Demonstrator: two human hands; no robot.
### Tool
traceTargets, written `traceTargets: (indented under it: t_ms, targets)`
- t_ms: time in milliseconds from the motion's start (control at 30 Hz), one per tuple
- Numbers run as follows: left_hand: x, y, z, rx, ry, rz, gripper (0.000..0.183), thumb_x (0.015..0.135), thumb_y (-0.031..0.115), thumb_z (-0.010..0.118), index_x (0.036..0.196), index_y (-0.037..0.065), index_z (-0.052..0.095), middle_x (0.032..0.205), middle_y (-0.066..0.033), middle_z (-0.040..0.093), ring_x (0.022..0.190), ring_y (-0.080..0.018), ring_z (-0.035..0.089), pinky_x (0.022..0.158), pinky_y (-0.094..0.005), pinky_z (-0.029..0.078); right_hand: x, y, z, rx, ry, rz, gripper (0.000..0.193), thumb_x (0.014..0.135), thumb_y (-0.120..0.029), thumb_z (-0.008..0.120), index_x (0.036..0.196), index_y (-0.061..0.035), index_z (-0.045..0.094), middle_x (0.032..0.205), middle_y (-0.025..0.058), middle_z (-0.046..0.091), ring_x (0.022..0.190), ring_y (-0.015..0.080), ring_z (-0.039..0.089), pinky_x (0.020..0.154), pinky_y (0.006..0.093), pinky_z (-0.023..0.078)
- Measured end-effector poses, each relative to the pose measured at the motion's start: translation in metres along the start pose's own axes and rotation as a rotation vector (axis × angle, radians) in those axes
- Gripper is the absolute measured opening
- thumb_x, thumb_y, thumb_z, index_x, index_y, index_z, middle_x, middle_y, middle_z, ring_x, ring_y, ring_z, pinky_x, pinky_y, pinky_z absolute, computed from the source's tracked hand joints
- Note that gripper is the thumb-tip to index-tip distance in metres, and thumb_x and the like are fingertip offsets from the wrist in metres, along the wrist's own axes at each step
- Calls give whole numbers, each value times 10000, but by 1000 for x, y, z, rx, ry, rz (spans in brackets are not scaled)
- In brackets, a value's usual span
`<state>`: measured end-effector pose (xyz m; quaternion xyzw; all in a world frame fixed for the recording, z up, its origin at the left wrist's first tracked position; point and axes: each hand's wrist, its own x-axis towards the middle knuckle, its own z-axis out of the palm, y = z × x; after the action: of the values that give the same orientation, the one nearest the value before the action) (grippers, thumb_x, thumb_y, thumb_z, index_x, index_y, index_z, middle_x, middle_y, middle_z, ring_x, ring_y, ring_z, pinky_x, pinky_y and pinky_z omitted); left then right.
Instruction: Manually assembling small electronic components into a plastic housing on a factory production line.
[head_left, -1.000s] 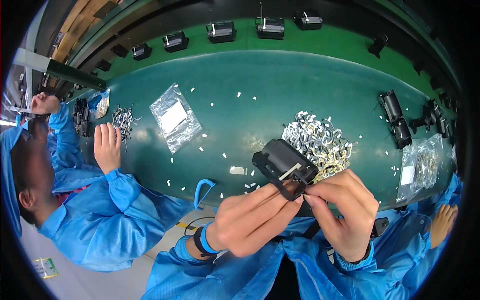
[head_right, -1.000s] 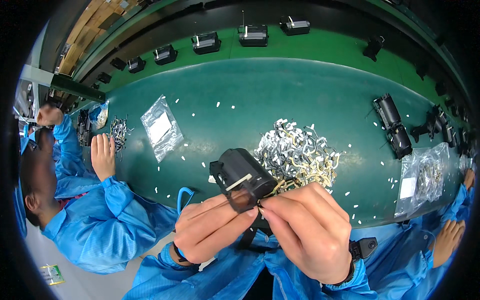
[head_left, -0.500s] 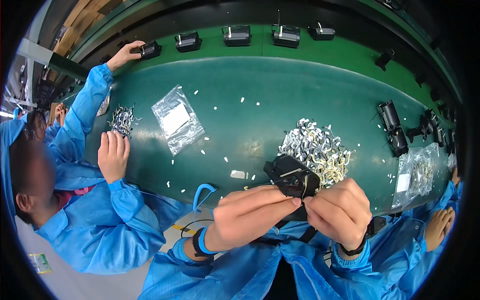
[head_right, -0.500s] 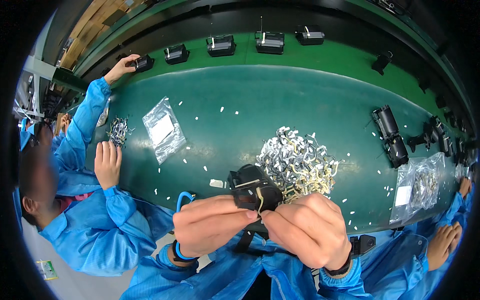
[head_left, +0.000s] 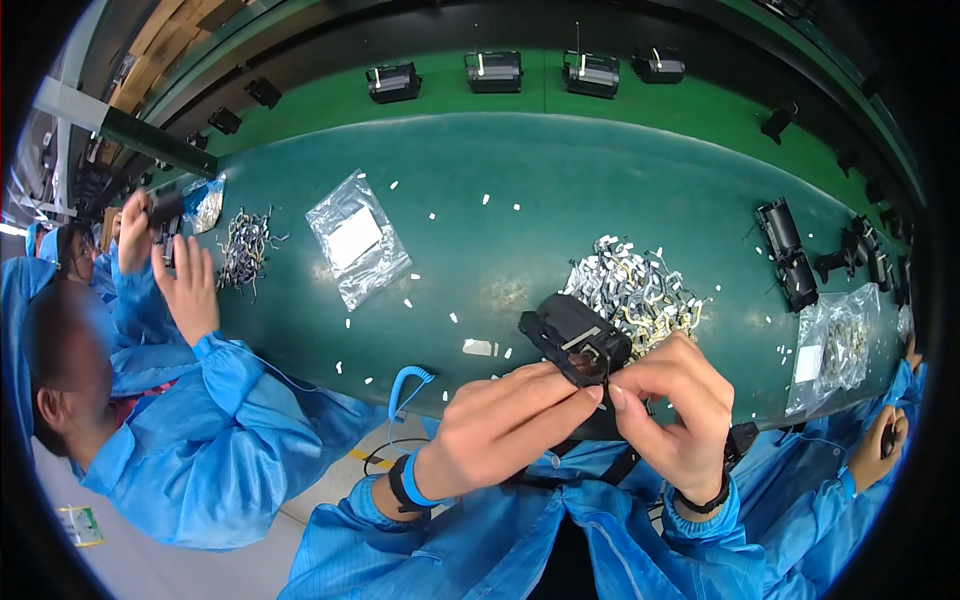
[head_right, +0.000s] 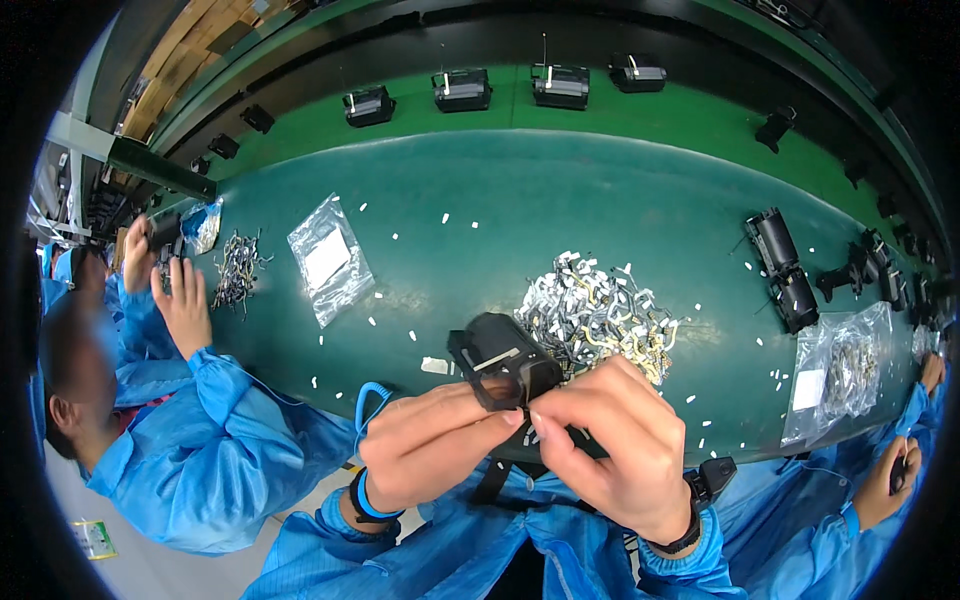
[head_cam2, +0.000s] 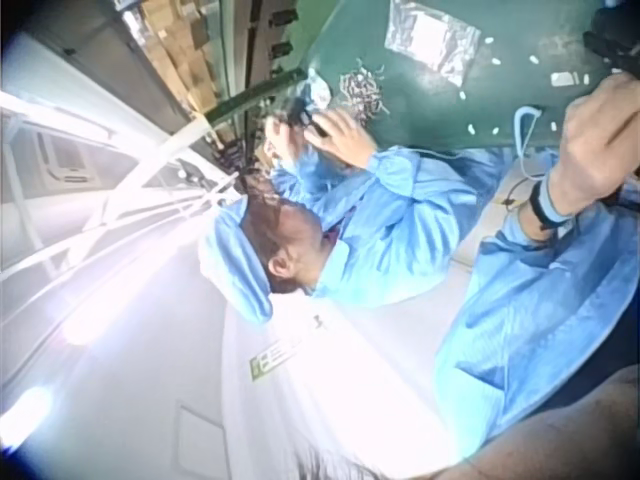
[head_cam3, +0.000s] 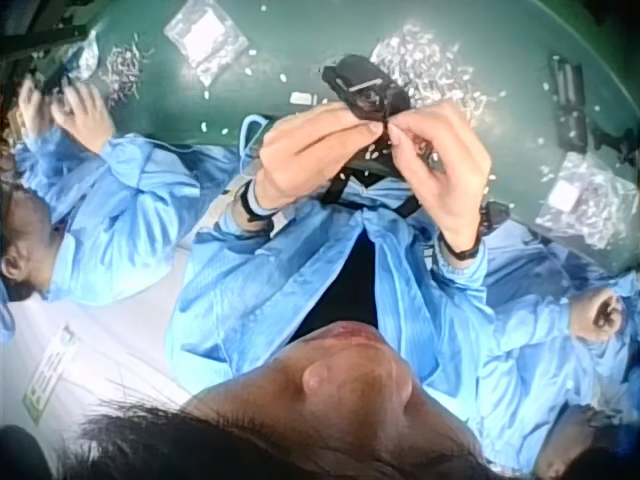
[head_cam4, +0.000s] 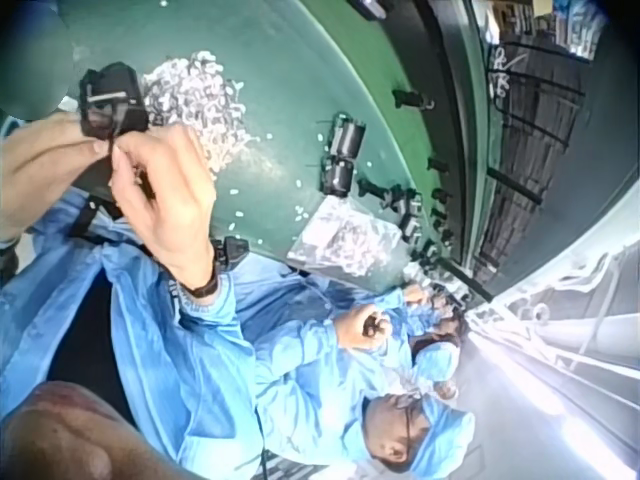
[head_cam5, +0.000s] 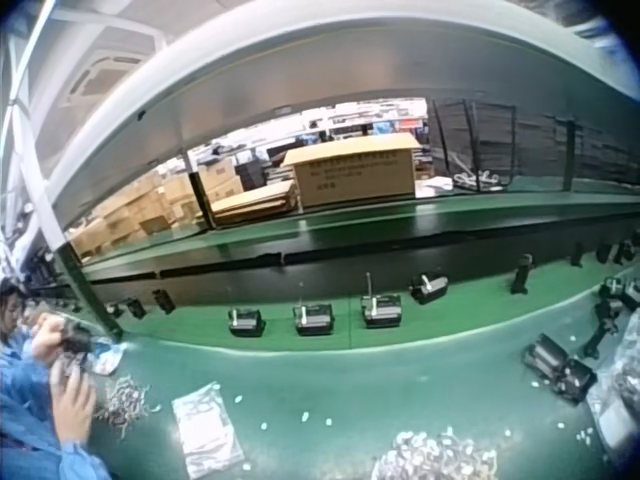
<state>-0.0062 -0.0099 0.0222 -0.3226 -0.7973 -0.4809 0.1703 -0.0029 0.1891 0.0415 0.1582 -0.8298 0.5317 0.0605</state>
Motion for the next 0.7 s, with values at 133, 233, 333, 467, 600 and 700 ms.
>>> traceTargets:
  t_ms: [133,233,333,467,600,700]
  targets:
    - [1,4,2,-125,62,-103,208,722,-76,789,925,-59,750,896,-176,733,776,-278,738,695,-338,607,2,8,-5,8,-12,-195,195,716,69,770,886,3,698,792,79,640,673,209,589,594,306,450]
    - [-1,3,2,-166,72,-136,198,729,-91,800,915,-44,753,873,-159,736,743,-258,731,669,-320,597,-1,3,-3,119,3,11,201,703,68,773,878,-1,705,814,69,627,666,203,567,584,302,438]
    - [-4,1,3,-153,94,-100,206,726,-88,801,922,-43,753,860,-159,735,725,-247,726,647,-306,584,-3,-2,3,215,56,207,221,683,65,778,883,-13,726,837,58,617,665,194,551,582,295,431]
    - [0,8,1,-180,95,-238,191,730,-95,786,911,-41,754,848,-159,739,719,-229,725,617,-282,568,-3,4,0,-157,63,-223,305,650,46,809,937,-49,769,847,41,614,693,180,551,573,275,421]
    - [1,8,-3,-233,86,-349,161,737,-105,763,882,-36,756,851,-154,747,721,-207,727,605,-268,562,-3,7,-1,-224,38,-326,358,617,9,848,957,-90,799,869,33,601,724,176,546,569,273,414]
    - [-1,7,-5,-331,80,-381,145,737,-93,767,867,-32,758,837,-151,746,715,-195,724,587,-256,547,-3,9,-5,-33,-18,-188,325,632,1,850,935,-106,806,877,25,574,729,161,535,576,264,416]
